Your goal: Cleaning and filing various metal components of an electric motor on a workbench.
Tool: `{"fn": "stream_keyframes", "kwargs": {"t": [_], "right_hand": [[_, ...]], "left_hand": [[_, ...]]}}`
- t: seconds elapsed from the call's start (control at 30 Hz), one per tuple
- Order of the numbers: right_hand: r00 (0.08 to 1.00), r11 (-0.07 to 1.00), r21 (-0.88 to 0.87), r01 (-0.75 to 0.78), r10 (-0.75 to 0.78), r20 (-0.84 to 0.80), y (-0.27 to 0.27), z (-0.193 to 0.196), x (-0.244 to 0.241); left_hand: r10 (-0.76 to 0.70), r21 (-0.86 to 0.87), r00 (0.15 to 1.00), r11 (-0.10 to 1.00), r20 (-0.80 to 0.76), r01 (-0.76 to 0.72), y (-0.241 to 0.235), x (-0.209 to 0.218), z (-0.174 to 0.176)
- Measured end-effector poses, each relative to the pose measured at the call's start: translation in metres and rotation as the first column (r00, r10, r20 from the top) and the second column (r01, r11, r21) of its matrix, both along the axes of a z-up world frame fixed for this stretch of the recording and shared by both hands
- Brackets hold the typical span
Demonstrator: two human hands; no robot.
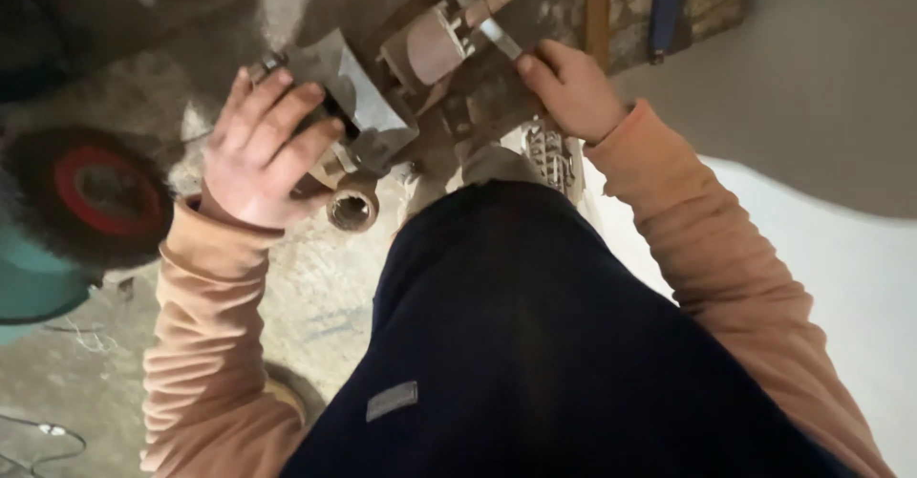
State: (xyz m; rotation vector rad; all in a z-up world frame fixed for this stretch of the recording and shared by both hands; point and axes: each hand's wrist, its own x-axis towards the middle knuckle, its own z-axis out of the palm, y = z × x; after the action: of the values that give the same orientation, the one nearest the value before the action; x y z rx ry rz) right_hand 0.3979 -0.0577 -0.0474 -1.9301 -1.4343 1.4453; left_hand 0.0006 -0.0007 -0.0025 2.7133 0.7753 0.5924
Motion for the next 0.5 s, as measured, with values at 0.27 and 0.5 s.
{"fn": "stream_keyframes", "kwargs": {"t": [0.27,0.5], "right_hand": [[0.999,0.995,-0.096,-0.015,0.012,-0.030,-0.010,-0.030,0.016],[0.993,0.972,-0.235,0.025,-0.051,-0.105,-0.034,-0.001,0.023]], "left_hand": [[-0.008,0.026,1.000,1.000,0.002,0.008,0.001,-0.003,-0.004],[-0.015,0.032,1.000,0.999,0.004,0.015,0.002,0.000,-0.002]]}}
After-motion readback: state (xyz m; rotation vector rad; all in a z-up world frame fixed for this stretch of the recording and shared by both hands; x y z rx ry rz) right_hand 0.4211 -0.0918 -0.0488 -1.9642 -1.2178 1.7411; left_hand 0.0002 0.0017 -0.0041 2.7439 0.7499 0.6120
